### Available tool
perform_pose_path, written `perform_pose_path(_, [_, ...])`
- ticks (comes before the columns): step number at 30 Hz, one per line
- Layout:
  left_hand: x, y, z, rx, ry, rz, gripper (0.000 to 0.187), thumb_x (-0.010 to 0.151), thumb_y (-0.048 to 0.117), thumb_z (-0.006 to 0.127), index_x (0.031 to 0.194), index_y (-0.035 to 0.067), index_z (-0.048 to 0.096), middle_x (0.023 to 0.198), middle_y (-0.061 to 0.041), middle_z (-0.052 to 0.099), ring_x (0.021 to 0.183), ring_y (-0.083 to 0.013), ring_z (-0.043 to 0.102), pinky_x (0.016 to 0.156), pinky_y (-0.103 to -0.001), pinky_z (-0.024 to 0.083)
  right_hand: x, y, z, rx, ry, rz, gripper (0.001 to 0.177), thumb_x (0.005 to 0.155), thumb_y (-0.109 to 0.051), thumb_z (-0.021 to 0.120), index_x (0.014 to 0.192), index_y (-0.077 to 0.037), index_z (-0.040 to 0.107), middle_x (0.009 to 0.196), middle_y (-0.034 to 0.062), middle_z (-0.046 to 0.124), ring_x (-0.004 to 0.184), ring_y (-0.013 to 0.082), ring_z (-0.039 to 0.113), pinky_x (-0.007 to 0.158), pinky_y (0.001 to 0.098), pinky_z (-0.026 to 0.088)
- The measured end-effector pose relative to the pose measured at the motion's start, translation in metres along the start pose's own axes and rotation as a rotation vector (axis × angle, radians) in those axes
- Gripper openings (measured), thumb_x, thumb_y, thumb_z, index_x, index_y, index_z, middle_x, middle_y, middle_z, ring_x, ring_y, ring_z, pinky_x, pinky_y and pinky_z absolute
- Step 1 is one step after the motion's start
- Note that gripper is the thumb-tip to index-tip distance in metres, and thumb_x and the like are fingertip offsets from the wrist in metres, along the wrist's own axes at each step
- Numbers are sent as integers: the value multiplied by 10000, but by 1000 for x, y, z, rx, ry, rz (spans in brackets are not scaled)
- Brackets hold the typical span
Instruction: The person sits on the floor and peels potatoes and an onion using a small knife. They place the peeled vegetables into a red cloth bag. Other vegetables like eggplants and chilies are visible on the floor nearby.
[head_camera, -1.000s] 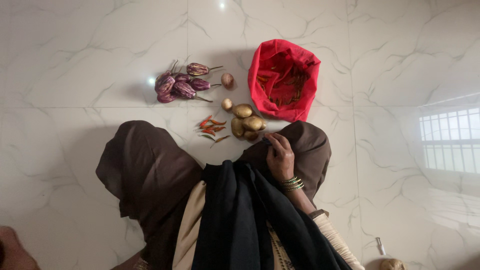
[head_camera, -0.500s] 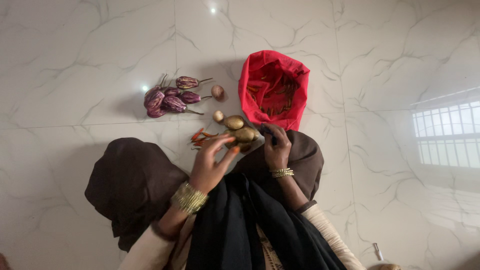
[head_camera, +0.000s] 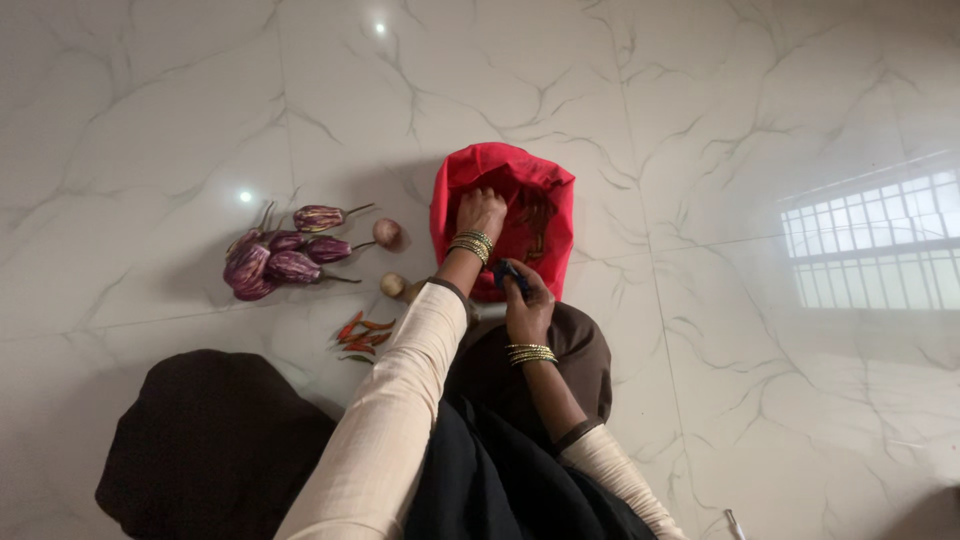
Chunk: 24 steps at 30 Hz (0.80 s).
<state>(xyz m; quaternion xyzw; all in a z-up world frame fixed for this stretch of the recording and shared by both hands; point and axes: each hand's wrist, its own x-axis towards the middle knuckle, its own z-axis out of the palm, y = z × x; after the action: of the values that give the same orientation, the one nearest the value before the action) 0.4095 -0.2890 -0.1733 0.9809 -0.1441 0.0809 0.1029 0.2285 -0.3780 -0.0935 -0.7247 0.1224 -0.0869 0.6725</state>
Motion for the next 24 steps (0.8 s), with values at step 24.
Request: perform_pose_path(24, [-316, -6, -131, -1860, 221, -835, 116, 888, 31, 707, 986, -31, 712, 883, -47, 736, 746, -96, 674, 685, -251, 568, -154, -104, 21, -241, -305, -517, 320, 847, 99, 644, 1134, -24, 713, 1149, 155, 721, 1040, 289, 741, 864, 332, 599])
